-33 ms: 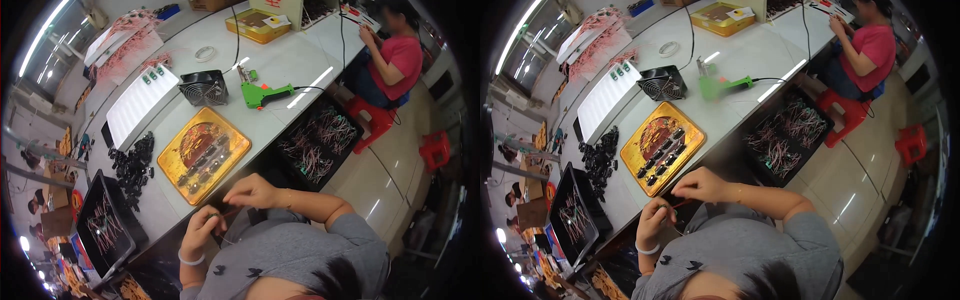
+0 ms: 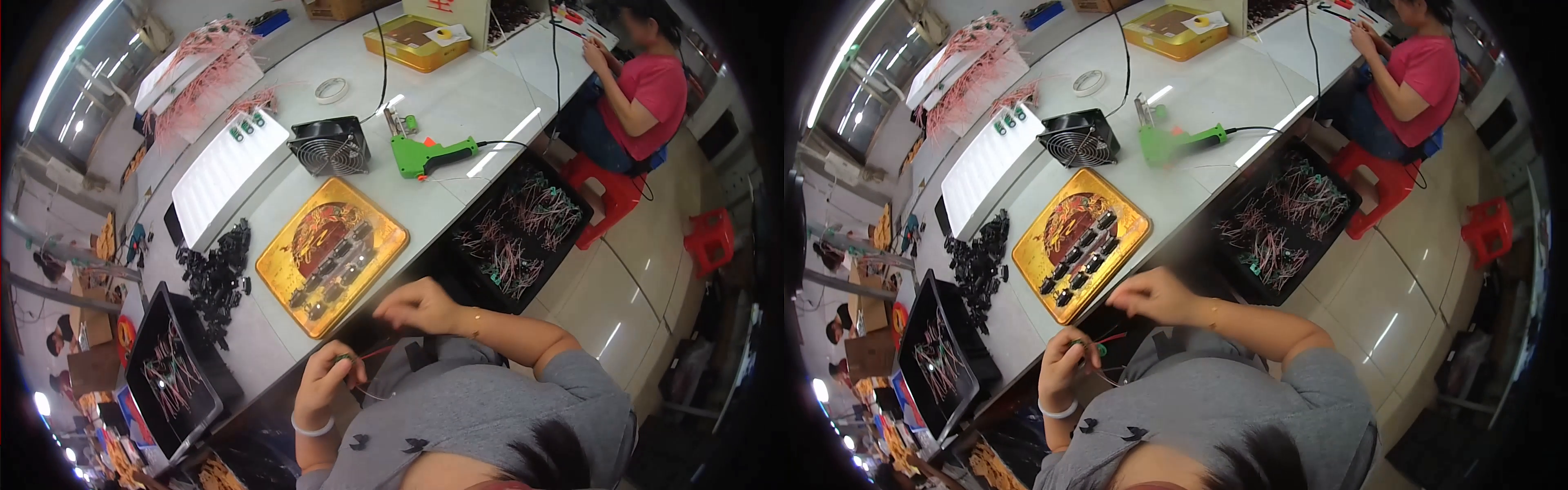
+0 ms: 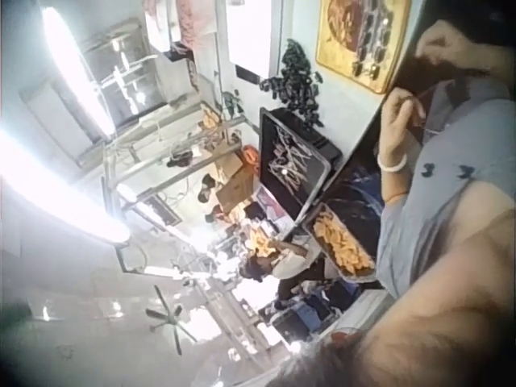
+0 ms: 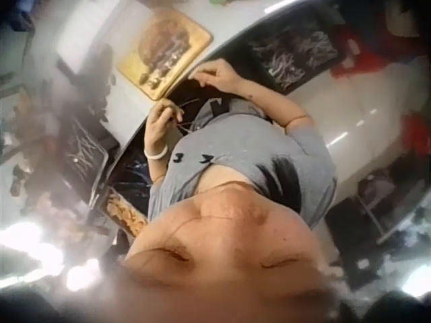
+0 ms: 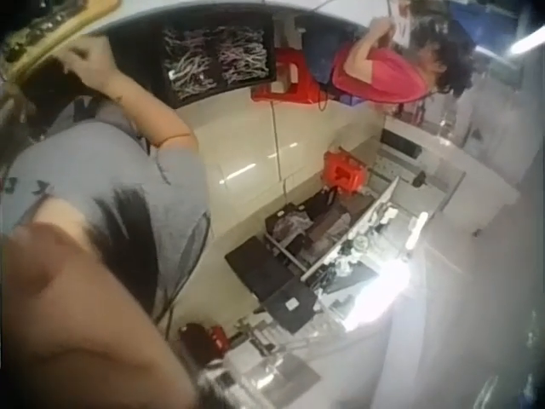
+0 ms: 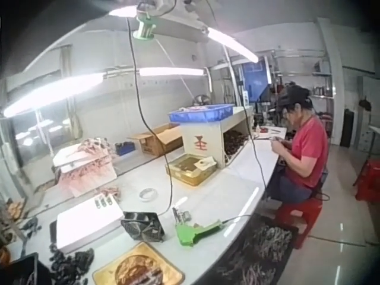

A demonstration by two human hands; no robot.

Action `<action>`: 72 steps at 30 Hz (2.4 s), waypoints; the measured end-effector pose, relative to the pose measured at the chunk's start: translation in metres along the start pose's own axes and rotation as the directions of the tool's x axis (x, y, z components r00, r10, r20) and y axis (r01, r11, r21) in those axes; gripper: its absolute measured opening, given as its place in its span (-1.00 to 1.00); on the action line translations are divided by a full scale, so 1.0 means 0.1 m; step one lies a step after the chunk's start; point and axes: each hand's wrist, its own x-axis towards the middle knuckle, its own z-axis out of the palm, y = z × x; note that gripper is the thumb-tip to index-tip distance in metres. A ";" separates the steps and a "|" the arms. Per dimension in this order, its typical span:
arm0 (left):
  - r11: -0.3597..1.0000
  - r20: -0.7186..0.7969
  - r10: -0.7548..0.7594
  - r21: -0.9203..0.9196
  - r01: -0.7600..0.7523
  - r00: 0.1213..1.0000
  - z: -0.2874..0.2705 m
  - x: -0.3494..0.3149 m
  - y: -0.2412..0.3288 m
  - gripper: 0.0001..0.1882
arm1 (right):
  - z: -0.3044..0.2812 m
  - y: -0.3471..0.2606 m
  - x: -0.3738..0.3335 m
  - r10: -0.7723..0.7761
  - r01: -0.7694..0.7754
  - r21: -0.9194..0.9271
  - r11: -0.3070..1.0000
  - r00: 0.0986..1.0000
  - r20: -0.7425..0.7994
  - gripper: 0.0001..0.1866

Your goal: The person solders wires to small green circuit boards using a handheld soldering gun.

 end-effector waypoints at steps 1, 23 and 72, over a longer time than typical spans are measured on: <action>0.994 -0.039 0.064 -0.090 -0.067 0.997 0.00 -0.04 -0.01 -0.80 | -0.14 0.23 -0.05 0.021 -0.017 0.027 1.000 0.981 -0.192 -0.86; 0.925 -0.315 0.168 -0.278 -0.260 0.934 -0.36 0.02 -0.05 -0.74 | -3.34 -0.32 0.04 -0.827 -0.445 -0.891 0.087 0.467 -0.314 -0.87; 0.939 -0.614 0.018 -0.262 -0.225 0.789 -0.99 -0.09 -0.28 -0.85 | -2.00 0.11 0.43 -0.569 0.098 -0.845 0.526 0.779 -0.264 -0.47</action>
